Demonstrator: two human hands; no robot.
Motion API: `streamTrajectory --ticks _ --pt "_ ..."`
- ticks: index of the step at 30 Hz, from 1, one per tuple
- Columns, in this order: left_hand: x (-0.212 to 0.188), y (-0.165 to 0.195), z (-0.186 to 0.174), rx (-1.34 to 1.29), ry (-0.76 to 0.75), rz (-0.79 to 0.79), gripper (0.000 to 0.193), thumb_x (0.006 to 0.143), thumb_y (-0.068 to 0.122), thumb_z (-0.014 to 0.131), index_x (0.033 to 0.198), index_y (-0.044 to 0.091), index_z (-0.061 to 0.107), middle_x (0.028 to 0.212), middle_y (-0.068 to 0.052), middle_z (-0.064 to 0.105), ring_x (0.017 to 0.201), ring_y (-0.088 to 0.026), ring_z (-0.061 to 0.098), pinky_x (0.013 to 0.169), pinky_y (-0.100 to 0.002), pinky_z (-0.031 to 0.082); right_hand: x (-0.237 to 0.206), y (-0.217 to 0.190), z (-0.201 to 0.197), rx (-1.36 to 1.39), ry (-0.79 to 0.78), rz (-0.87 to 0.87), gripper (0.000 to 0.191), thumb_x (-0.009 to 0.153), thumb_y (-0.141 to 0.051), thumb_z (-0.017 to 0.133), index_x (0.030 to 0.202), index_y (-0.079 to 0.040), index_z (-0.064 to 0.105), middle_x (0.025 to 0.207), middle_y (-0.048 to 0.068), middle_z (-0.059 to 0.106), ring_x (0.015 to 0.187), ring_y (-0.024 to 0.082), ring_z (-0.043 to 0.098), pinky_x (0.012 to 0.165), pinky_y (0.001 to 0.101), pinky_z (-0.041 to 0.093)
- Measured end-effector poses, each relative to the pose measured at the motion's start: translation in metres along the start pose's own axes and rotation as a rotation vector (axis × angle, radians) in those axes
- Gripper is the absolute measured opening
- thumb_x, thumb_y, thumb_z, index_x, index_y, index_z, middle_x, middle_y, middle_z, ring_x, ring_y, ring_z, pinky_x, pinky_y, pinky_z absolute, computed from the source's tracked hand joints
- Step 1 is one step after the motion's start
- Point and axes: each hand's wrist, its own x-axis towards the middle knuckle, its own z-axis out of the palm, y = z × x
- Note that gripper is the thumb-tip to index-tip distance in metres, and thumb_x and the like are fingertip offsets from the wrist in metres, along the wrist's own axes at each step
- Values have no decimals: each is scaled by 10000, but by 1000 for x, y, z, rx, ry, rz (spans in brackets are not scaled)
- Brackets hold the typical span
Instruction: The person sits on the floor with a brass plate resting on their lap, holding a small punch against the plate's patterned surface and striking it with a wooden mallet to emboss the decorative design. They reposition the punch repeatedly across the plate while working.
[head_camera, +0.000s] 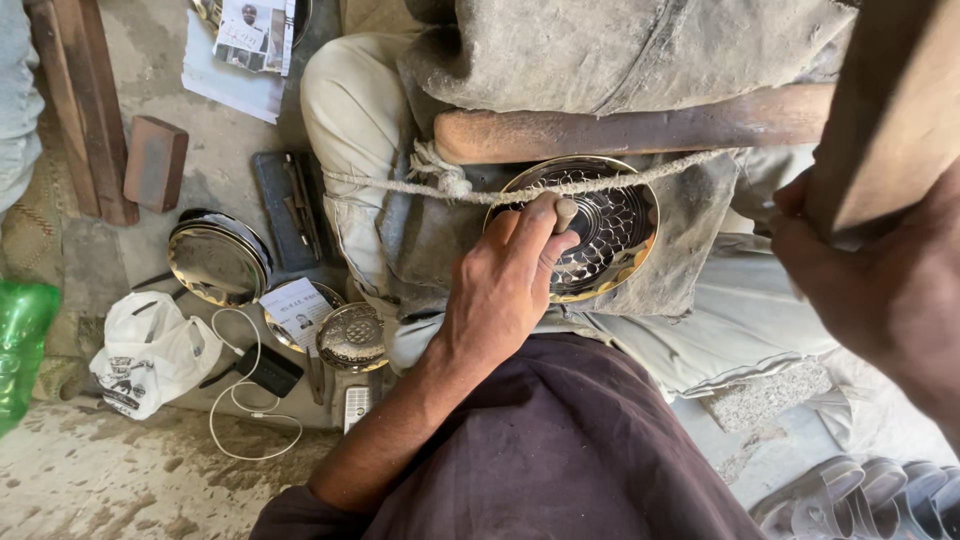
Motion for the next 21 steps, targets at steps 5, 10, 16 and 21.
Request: streamTrajectory --ticks 5,10,16,21 --pt "3 1 -1 12 -41 -40 318 1053 195 669 1321 54 572 938 -121 646 791 -259 692 640 -385 577 -5 -11 -6 -352 44 -162 381 872 19 735 1233 36 613 1020 199 728 904 291 711 828 381 598" --pt "-1 4 -4 11 -21 -63 254 1049 168 682 1253 49 587 952 -115 662 829 -264 707 676 -386 584 -12 -3 -5 -672 98 -281 251 964 24 738 1211 -2 706 910 178 741 770 238 699 633 329 569" --pt "-8 4 -2 -45 57 -74 216 1065 125 667 1227 8 587 1003 -102 706 915 -224 744 766 -334 627 -18 -1 -10 -150 76 -204 412 816 90 705 1221 108 634 951 249 701 830 292 711 689 353 601" --pt "-9 0 3 22 65 -21 241 1045 118 679 1224 -12 582 1031 -120 707 941 -236 739 784 -328 629 -12 -21 -13 -345 63 -266 224 934 66 731 1147 9 691 898 209 732 786 277 723 729 389 596"
